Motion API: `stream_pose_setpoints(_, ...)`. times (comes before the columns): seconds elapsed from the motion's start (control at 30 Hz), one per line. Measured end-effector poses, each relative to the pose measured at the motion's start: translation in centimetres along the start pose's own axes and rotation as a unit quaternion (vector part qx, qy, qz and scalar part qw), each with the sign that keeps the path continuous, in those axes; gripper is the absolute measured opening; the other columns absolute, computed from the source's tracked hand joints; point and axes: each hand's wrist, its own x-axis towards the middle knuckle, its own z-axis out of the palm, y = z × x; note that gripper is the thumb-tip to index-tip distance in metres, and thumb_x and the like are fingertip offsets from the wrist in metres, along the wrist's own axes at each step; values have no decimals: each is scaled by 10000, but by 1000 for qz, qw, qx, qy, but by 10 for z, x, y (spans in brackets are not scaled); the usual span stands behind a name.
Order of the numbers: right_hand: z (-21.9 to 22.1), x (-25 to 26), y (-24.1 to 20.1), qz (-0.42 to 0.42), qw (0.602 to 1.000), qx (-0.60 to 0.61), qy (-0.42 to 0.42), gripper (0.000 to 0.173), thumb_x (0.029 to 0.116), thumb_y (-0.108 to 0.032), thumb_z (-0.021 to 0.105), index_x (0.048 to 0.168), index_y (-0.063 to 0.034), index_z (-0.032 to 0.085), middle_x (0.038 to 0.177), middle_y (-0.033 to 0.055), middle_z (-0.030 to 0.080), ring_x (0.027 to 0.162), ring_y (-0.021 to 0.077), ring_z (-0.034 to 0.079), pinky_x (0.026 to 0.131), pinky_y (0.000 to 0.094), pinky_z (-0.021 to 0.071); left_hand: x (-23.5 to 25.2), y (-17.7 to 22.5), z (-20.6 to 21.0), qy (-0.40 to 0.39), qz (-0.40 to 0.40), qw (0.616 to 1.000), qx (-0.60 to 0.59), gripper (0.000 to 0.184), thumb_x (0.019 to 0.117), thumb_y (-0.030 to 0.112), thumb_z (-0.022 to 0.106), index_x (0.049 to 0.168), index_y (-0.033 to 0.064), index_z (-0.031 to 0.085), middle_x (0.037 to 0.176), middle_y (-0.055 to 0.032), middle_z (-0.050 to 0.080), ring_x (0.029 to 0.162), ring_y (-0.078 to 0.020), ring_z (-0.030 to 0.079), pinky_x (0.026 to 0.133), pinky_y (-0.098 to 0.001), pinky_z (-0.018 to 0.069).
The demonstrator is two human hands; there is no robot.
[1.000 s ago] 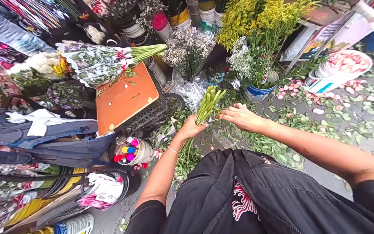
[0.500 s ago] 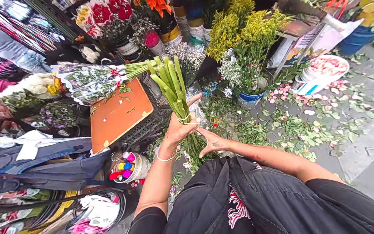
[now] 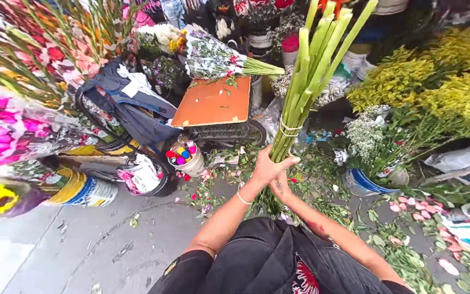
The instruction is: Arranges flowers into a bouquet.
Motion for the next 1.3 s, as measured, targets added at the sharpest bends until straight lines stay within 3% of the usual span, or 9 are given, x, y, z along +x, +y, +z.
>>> stream_pose_setpoints(0.1,22,11,2,-48,993,-39,-102,467,847,-130,719,1199,161,623,1140,254,709,1108,238,691,1021,351,512,-6,5,-18,127,-19,991,32,190,816,148,811,809,20,671,670,76,636,591,39,582,598,-171,525)
stream_pose_setpoints(0.23,47,38,1,-29,913,-64,-401,880,816,-336,835,1482,73,431,1495,253,495,1380,282,507,1167,406,400,-37,2,-82,248,19,967,63,143,835,95,757,757,54,644,635,97,608,548,45,542,545,-169,487)
stream_pose_setpoints(0.33,73,43,26,9,895,-16,-447,343,1029,-184,567,1284,30,651,1110,111,754,927,162,746,851,341,616,-76,6,-151,328,46,940,79,134,846,77,722,750,73,628,611,86,595,497,21,518,478,-180,453)
stream_pose_setpoints(0.4,90,38,37,67,912,-53,-400,361,1100,-237,394,1116,19,648,691,27,662,535,118,620,519,315,549,-112,11,-200,393,45,916,68,146,842,105,730,767,124,607,599,97,585,470,0,513,447,-203,454)
stream_pose_setpoints(0.6,172,41,62,184,915,-110,-341,425,1090,-357,451,907,-13,620,651,16,577,483,116,545,450,299,481,-239,24,-333,558,97,823,42,213,842,169,788,788,203,585,560,90,572,441,-40,520,447,-239,480)
stream_pose_setpoints(0.77,275,51,61,171,885,-34,-431,244,861,-8,766,1102,7,732,928,55,774,554,47,604,466,220,481,-304,17,-401,601,107,789,73,174,869,183,781,821,238,624,602,108,601,469,-20,531,467,-214,482)
stream_pose_setpoints(0.93,389,49,45,132,875,-151,-441,372,912,-332,761,666,-83,635,571,-42,611,427,23,454,432,247,386,-344,21,-441,639,87,751,140,136,905,228,751,841,282,643,649,143,613,518,-1,549,515,-209,507)
stream_pose_setpoints(1.1,504,76,46,32,747,-194,-635,252,984,-216,664,1146,-35,729,944,77,754,714,133,707,705,345,610,-385,23,-465,703,74,682,186,95,940,259,717,883,294,650,672,128,633,536,-8,573,539,-203,521)
stream_pose_setpoints(1.3,700,101,79,-39,709,-295,-639,578,976,-511,614,828,46,660,787,182,655,769,320,645,776,552,496,-396,25,-487,774,35,583,243,88,962,257,687,885,268,647,642,109,615,528,-32,575,559,-213,534)
